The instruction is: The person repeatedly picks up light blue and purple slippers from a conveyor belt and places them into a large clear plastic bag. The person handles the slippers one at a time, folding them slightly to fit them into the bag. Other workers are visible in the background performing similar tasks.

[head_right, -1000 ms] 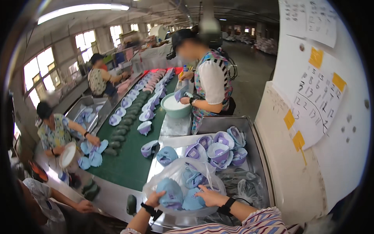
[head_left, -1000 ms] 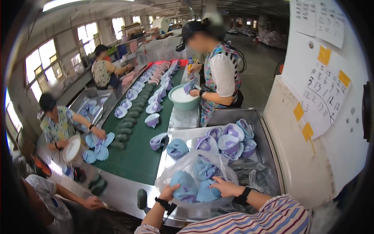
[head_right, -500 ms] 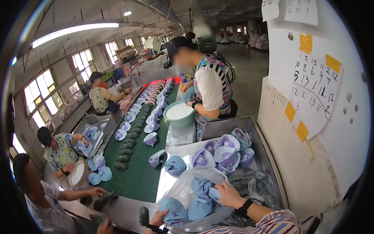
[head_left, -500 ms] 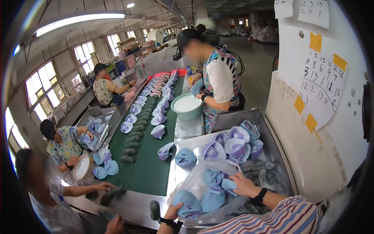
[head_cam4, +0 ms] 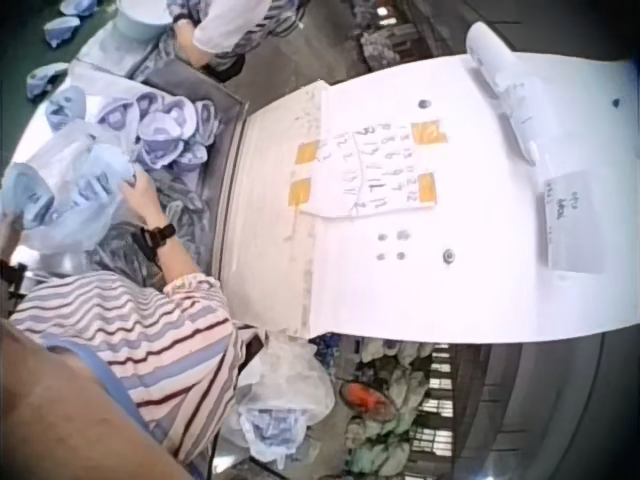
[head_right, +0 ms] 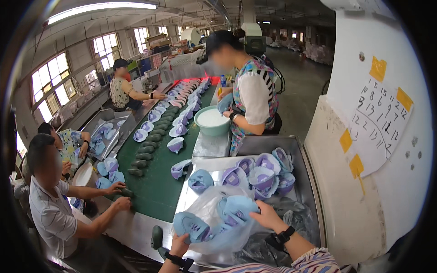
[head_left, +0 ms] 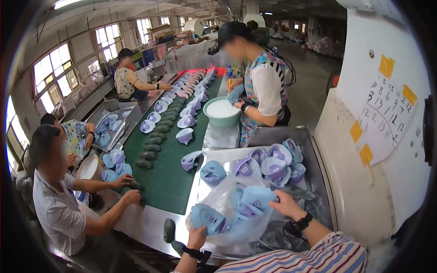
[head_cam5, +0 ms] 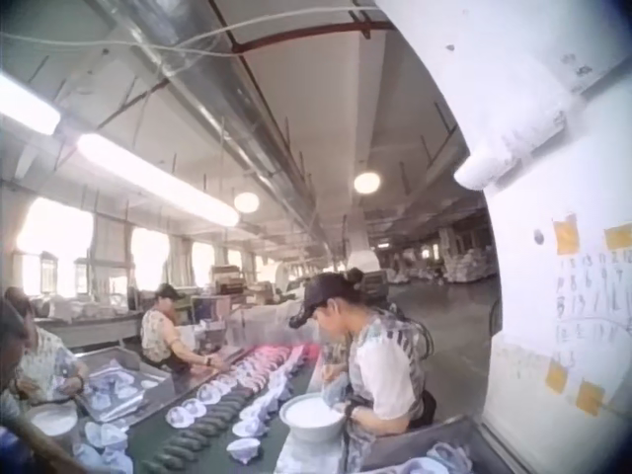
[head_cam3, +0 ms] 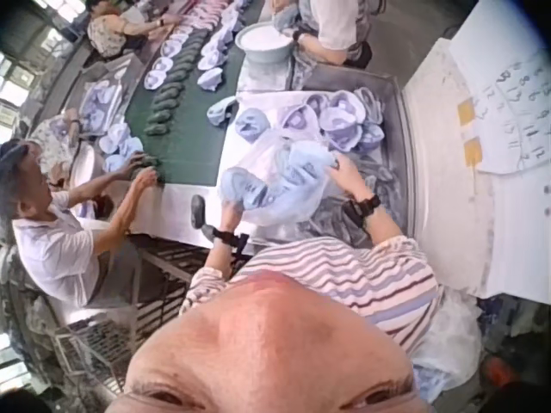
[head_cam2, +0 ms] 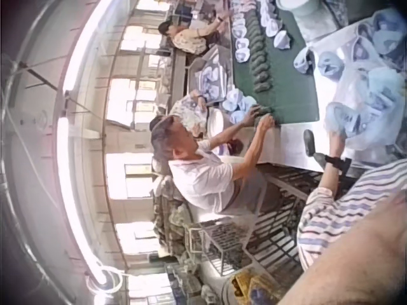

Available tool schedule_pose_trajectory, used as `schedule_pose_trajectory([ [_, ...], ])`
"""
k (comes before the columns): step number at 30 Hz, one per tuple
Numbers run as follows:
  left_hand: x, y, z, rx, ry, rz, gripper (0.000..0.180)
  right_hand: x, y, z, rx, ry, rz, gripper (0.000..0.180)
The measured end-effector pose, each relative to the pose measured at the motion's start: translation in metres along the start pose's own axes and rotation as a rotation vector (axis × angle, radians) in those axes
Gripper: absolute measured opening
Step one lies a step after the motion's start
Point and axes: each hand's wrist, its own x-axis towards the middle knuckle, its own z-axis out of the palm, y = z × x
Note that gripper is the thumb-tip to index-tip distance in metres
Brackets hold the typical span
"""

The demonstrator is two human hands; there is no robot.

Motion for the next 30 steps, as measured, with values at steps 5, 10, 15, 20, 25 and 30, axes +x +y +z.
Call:
schedule_pose_trajectory([
  [5,0.000,0.014,0.014,0.040,0.118,0.234,0.037,0.001,-0.001,0.002,0.193,-0.141,0.166,0.030],
  [10,0.017,0.057,0.038,0.290,0.207,0.353,0.032,0.015,-0.010,0.006,0.529,0.083,-0.036,0.029],
  [15,0.033,0.074,0.059,0.013,0.145,0.452,0.039,0.040,-0.024,0.014,1.020,-0.044,0.052,0.033],
  [20,0.038,0.076,0.054,0.039,0.113,0.446,0.051,0.104,-0.055,0.019,0.948,-0.365,0.009,0.033],
  [25,0.042,0.086,0.067,0.264,0.011,0.528,0.056,0.167,-0.046,0.040,0.880,-0.595,0.054,0.032],
  [30,0.044,0.074,0.019,0.152,-0.042,0.203,0.037,0.160,-0.056,0.061,0.976,-0.690,0.140,0.030],
])
